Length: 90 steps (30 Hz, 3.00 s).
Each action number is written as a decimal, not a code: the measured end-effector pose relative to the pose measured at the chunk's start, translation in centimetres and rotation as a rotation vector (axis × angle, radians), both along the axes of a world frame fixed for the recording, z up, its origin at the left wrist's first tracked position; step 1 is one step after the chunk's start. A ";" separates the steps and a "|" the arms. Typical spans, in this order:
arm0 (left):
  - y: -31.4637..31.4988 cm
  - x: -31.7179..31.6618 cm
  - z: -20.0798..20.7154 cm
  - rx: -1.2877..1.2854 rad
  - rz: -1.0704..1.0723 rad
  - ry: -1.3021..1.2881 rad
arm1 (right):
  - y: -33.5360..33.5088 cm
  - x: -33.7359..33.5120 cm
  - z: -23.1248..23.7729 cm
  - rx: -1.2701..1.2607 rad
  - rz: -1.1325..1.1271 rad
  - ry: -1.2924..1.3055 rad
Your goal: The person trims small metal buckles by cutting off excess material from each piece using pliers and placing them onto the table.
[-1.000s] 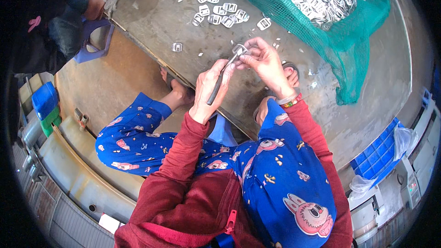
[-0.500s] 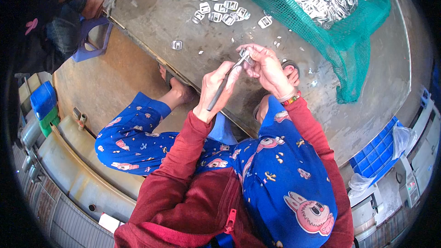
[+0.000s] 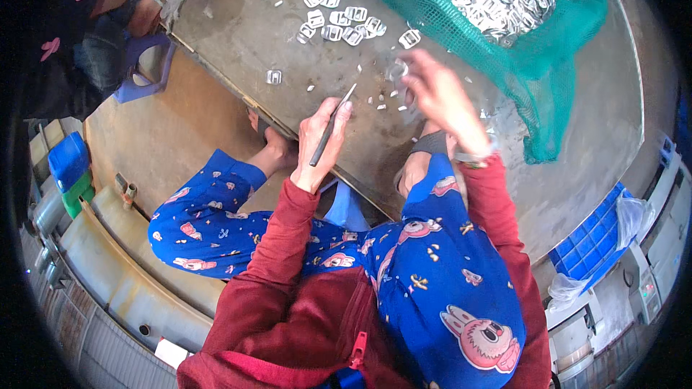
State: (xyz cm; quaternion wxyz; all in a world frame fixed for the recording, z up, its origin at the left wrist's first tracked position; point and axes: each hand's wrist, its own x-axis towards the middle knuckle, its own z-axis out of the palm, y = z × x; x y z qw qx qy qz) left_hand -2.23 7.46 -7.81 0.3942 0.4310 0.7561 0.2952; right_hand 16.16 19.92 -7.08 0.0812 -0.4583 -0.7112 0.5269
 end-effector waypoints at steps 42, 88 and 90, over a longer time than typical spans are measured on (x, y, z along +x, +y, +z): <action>0.2 1.9 1.6 0.047 -0.162 0.056 | -2.6 -0.4 -3.3 -0.507 -0.172 0.285; -2.4 0.8 0.5 0.175 -0.314 0.171 | -5.1 -0.3 -6.7 0.282 -0.052 -0.098; -1.8 0.8 1.3 0.024 -0.279 0.217 | -3.9 -0.2 -5.3 0.532 0.012 -0.158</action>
